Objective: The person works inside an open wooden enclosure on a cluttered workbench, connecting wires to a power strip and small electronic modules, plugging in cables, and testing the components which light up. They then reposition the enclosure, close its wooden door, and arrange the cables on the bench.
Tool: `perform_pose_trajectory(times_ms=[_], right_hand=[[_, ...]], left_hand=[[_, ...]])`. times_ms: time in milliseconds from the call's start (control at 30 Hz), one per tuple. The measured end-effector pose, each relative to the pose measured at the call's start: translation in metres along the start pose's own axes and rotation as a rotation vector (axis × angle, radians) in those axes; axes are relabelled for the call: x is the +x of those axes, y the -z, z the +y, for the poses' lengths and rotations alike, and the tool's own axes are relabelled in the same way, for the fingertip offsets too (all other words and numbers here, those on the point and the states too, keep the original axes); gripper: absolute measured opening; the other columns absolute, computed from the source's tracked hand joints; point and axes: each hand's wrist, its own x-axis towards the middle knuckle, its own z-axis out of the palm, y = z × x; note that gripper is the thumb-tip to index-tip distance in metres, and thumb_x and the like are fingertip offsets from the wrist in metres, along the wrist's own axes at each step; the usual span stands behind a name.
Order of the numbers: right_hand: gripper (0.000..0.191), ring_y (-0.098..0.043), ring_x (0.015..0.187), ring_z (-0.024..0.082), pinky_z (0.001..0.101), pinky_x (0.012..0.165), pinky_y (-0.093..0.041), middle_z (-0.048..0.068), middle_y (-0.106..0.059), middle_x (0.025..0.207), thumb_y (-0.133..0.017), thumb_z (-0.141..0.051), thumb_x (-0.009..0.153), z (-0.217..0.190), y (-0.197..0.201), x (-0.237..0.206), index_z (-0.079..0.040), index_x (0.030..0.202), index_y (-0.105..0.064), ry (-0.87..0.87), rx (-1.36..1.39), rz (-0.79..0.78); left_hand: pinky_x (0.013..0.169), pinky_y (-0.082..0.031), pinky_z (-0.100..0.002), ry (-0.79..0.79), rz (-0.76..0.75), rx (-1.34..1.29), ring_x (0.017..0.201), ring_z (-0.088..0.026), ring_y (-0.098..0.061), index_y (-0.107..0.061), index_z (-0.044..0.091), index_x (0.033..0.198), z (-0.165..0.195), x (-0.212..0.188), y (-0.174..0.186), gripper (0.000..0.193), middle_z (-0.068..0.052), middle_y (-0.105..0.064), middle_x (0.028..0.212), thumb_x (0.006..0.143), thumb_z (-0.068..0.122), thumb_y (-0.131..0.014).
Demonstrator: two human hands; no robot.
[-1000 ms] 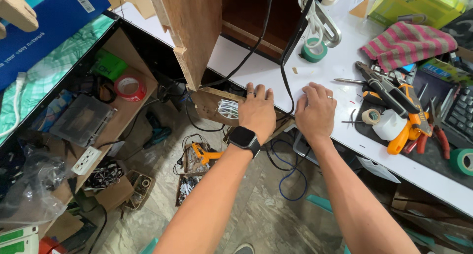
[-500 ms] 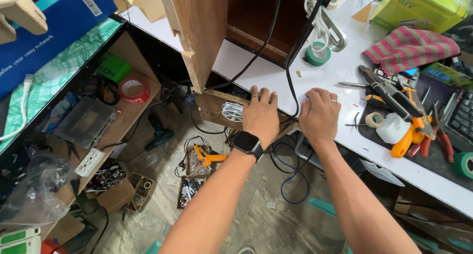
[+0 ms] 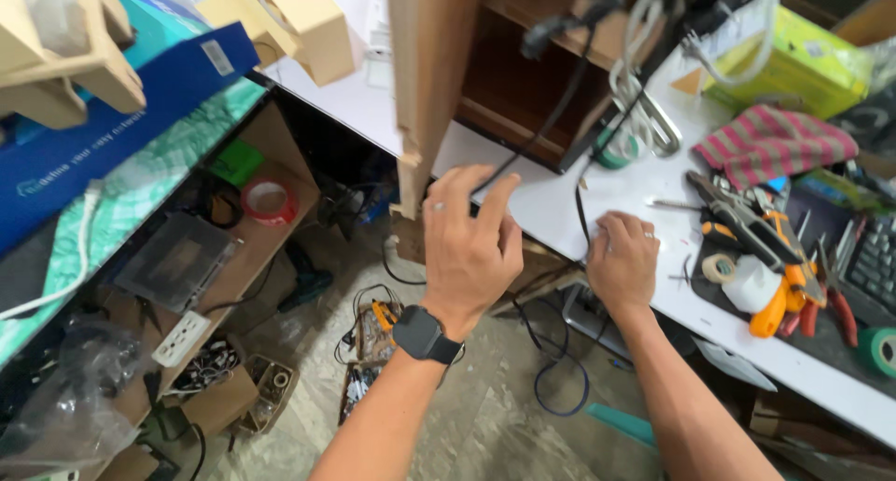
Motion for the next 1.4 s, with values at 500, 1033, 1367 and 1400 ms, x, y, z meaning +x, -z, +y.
perform_pose_trajectory(times_ms=[500, 1033, 1367, 1400], right_hand=[[0.03, -0.062, 0.113, 0.019, 0.0332, 0.098, -0.051, 0.014, -0.062, 0.125, -0.058, 0.002, 0.103, -0.004, -0.003, 0.009, 0.003, 0.133, -0.056, -0.396, 0.355, 0.346], [0.009, -0.062, 0.078, 0.018, 0.031, 0.069, -0.049, 0.008, -0.066, 0.087, -0.072, 0.004, 0.093, -0.054, -0.033, 0.142, 0.005, 0.094, -0.063, -0.634, 0.55, 0.114], [0.026, -0.069, 0.082, 0.031, 0.0396, 0.079, -0.056, 0.014, -0.07, 0.082, -0.07, 0.011, 0.074, -0.018, -0.023, 0.139, -0.007, 0.092, -0.075, 0.3, -0.58, -0.003], [0.023, -0.069, 0.082, 0.032, 0.0412, 0.079, -0.055, 0.014, -0.07, 0.083, -0.071, 0.008, 0.076, -0.011, -0.019, 0.139, -0.007, 0.093, -0.075, 0.298, -0.561, -0.047]], left_hand=[[0.107, -0.036, -0.051, 0.071, 0.16, -0.079, 0.124, -0.037, -0.045, -0.05, 0.003, 0.136, -0.087, 0.048, 0.046, 0.056, -0.016, -0.045, 0.133, 0.089, 0.013, -0.079], [0.101, -0.059, -0.043, 0.171, 0.17, -0.489, 0.118, -0.036, -0.071, -0.056, 0.004, 0.128, -0.14, 0.099, 0.056, 0.036, -0.015, -0.068, 0.127, 0.094, -0.004, -0.063], [0.092, -0.063, -0.038, 0.262, 0.106, -0.612, 0.107, -0.031, -0.077, -0.059, 0.003, 0.125, -0.177, 0.112, 0.052, 0.026, -0.018, -0.074, 0.118, 0.099, 0.001, -0.061], [0.088, -0.062, -0.037, 0.306, 0.063, -0.641, 0.102, -0.03, -0.078, -0.059, 0.002, 0.125, -0.182, 0.114, 0.051, 0.025, -0.018, -0.073, 0.112, 0.1, 0.003, -0.06]])
